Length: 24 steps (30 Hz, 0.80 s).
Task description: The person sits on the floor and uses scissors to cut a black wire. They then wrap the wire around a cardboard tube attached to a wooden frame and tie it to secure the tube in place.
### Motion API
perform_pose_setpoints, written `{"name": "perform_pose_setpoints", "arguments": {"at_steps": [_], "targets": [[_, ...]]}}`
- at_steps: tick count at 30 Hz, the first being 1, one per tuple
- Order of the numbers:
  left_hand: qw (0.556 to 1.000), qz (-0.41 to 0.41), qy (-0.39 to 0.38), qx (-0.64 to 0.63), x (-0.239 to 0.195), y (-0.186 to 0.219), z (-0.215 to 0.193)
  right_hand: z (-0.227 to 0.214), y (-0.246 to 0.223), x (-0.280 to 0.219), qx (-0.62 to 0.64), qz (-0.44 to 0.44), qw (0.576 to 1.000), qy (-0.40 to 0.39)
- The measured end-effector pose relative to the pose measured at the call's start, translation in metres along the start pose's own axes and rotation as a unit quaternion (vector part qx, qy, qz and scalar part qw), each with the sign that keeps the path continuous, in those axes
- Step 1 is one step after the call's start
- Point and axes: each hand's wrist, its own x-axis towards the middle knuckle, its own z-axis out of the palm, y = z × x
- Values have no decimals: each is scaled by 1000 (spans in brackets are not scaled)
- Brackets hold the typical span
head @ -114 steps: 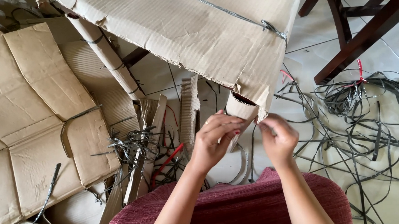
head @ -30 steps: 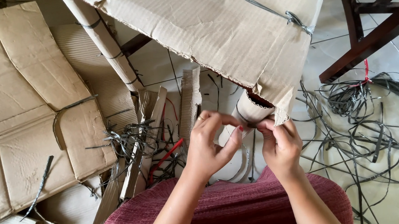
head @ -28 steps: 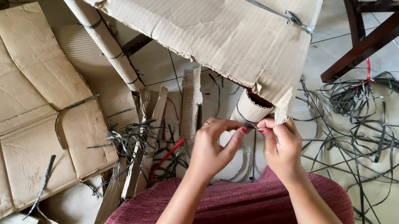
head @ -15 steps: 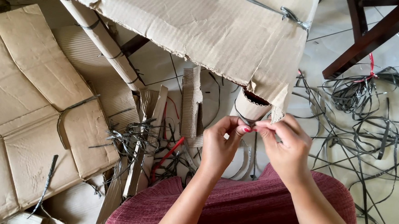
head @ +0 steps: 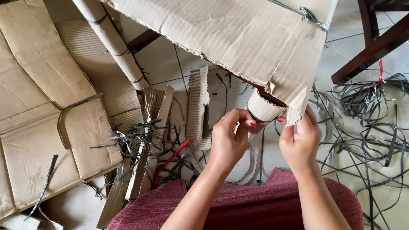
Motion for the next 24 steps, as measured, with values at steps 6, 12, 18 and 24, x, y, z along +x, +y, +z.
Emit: {"name": "perform_pose_setpoints", "arguments": {"at_steps": [6,12,18,24], "targets": [[999,-15,-19,-35,-7,21,-6,-16,11,-28,40,28,998,-32],[996,-9,-52,-68,1,29,-6,-10,-14,-9,106,-63,991,-43],[982,-57,-81,-161,4,19,-4,-3,-9,-7,156,-83,983,-39],[971,-79,-85,-207,4,0,1,7,53,-24,129,-129,983,-21]]}}
